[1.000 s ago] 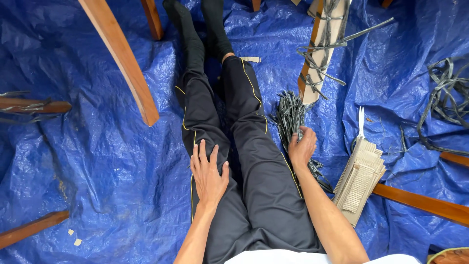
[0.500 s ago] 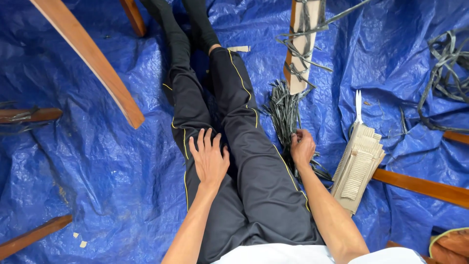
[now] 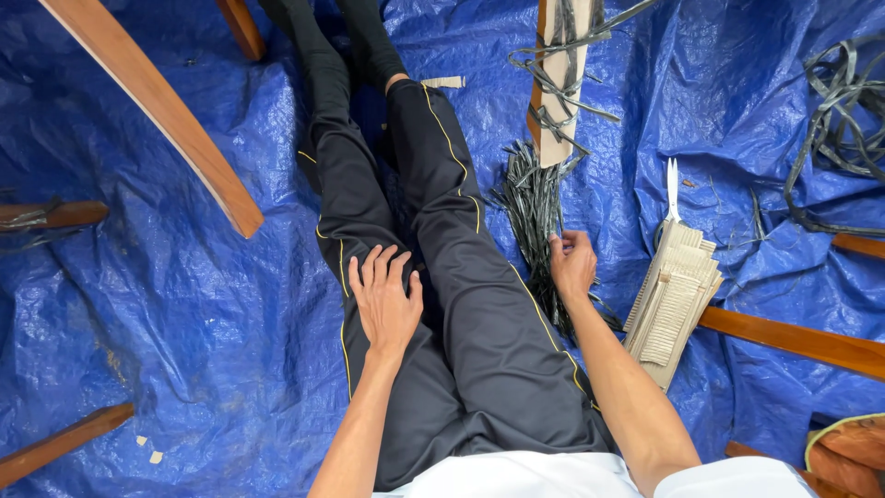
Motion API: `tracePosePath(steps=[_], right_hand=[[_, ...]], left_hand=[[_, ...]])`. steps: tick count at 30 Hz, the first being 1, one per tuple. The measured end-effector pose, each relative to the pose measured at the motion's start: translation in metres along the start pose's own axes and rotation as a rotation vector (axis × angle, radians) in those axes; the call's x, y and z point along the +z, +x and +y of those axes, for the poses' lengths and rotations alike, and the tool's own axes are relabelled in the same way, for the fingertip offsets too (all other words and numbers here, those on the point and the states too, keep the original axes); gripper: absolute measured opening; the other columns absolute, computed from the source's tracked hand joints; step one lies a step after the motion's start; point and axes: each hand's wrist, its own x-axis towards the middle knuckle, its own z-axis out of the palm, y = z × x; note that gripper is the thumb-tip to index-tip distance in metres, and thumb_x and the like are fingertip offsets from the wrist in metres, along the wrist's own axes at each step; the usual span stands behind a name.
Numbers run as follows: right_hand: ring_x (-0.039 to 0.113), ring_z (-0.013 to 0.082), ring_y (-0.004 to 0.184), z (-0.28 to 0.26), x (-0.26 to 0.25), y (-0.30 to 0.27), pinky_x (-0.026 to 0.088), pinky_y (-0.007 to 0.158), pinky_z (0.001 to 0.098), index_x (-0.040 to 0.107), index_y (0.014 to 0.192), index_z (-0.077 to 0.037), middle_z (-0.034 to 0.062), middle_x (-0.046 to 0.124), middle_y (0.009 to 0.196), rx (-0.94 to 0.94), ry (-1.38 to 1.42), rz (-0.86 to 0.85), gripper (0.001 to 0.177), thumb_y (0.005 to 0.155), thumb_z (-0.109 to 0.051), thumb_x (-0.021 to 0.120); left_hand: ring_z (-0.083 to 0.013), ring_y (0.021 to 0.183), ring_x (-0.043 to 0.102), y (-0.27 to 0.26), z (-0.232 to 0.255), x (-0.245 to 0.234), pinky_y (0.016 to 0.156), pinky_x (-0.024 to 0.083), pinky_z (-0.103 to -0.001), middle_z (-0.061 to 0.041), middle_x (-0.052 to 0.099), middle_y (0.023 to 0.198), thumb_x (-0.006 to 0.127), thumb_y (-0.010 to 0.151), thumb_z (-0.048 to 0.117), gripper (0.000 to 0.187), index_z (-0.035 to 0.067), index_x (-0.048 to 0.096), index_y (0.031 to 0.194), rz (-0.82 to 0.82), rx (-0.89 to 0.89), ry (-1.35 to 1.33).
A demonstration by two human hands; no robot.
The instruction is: Wrapping the legs of wooden chairs with plastic strips for protection.
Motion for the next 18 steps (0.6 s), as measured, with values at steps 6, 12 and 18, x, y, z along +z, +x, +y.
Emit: tracePosePath(steps=[6,12,18], right_hand=[[0.073,0.0312,0.084,0.006,0.010,0.010,0.055,0.080,0.0434,0.074,0.098,-0.005,0.0172,0.077,0.091,0.110,-0.016,-0.046,0.020,0.093,-0.024,0.071],[0.074,0.0279,0.084,0.017,0.016,0.005,0.057,0.080,0.0399,0.068,0.105,0.001,0.0152,0.076,0.094,-0.036,0.104,0.031,0.016,0.097,-0.014,0.067],[0.073,0.0278,0.082,0.013,0.014,-0.004,0.056,0.077,0.0404,0.066,0.111,0.003,0.0159,0.074,0.094,-0.098,0.179,0.026,0.026,0.089,-0.007,0.074]], left_hand=[[-0.0275,0.134,0.050,-0.001,-0.002,0.000,0.124,0.020,-0.051,-0.009,0.066,0.128,0.068,0.090,0.018,0.030,0.006,0.072,0.117,0.005,-0.001,-0.032],[-0.0273,0.132,0.052,-0.001,-0.002,0.001,0.124,0.021,-0.051,-0.008,0.067,0.125,0.069,0.089,0.018,0.029,0.006,0.071,0.115,0.014,0.002,-0.023],[-0.0272,0.131,0.053,-0.002,-0.003,0.002,0.124,0.021,-0.051,-0.008,0.067,0.123,0.068,0.089,0.017,0.028,0.006,0.071,0.115,0.020,0.013,-0.035]])
